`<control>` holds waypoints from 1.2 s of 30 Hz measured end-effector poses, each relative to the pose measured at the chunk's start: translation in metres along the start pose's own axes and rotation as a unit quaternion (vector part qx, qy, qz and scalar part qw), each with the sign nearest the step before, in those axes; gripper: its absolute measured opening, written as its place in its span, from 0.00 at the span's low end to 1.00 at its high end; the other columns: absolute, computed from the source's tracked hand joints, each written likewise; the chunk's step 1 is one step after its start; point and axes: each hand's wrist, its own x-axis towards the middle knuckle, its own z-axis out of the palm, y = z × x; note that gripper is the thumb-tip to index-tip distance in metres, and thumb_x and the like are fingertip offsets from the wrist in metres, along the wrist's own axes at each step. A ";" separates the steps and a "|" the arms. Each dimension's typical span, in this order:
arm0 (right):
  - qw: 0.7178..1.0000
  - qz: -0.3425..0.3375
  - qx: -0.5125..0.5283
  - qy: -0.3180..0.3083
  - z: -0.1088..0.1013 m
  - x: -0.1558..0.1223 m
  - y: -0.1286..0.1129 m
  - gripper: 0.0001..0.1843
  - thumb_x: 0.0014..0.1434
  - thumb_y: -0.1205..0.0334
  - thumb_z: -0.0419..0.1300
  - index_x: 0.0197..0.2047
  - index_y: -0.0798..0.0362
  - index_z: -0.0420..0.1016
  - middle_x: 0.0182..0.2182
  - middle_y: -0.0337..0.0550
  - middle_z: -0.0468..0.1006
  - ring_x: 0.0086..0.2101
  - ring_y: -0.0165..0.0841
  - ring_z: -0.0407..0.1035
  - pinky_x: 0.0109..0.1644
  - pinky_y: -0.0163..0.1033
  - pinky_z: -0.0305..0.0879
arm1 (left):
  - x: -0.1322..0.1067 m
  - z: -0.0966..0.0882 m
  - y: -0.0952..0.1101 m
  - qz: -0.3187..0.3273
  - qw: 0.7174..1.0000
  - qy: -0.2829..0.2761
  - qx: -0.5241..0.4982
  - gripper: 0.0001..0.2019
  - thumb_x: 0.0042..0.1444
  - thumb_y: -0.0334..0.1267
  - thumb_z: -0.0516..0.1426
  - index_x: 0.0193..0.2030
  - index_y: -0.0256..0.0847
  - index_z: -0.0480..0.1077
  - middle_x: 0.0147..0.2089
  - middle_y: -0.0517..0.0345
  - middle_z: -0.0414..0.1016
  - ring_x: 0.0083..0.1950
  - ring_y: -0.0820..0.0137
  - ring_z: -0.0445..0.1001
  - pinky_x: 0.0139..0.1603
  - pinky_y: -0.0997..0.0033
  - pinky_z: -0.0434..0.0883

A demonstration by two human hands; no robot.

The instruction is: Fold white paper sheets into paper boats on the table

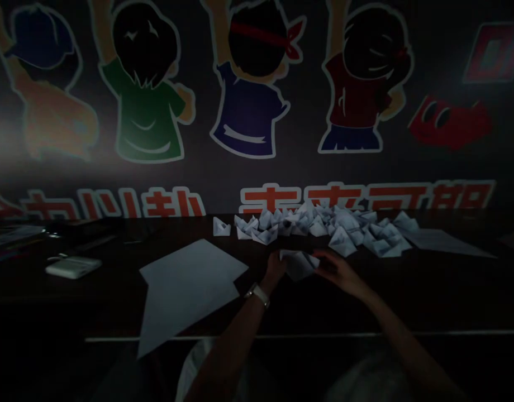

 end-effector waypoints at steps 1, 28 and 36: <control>1.000 -0.017 -0.009 -0.001 -0.001 0.000 -0.001 0.20 0.51 0.55 0.60 0.48 0.49 0.69 0.49 0.46 0.71 0.44 0.38 0.68 0.48 0.44 0.65 | -0.001 0.000 0.001 0.000 1.000 -0.008 -0.004 0.13 0.49 0.23 0.51 0.39 0.33 0.72 0.41 0.52 0.78 0.43 0.65 0.74 0.45 0.65 0.71; 0.946 0.083 -0.312 -0.008 0.020 -0.003 0.091 0.27 0.58 0.49 0.49 0.55 0.58 0.66 0.55 0.56 0.66 0.57 0.47 0.58 0.58 0.53 0.55 | -0.076 -0.049 0.040 0.204 0.883 -0.077 0.415 0.21 0.57 0.46 0.50 0.57 0.43 0.61 0.58 0.50 0.63 0.59 0.61 0.61 0.60 0.57 0.56; 0.936 0.085 -0.342 -0.017 0.020 0.000 0.081 0.26 0.59 0.49 0.48 0.53 0.59 0.68 0.55 0.57 0.66 0.56 0.46 0.59 0.57 0.51 0.58 | -0.183 -0.172 -0.024 0.119 0.794 0.095 0.588 0.36 0.44 0.56 0.56 0.61 0.44 0.58 0.63 0.45 0.58 0.63 0.52 0.56 0.62 0.44 0.47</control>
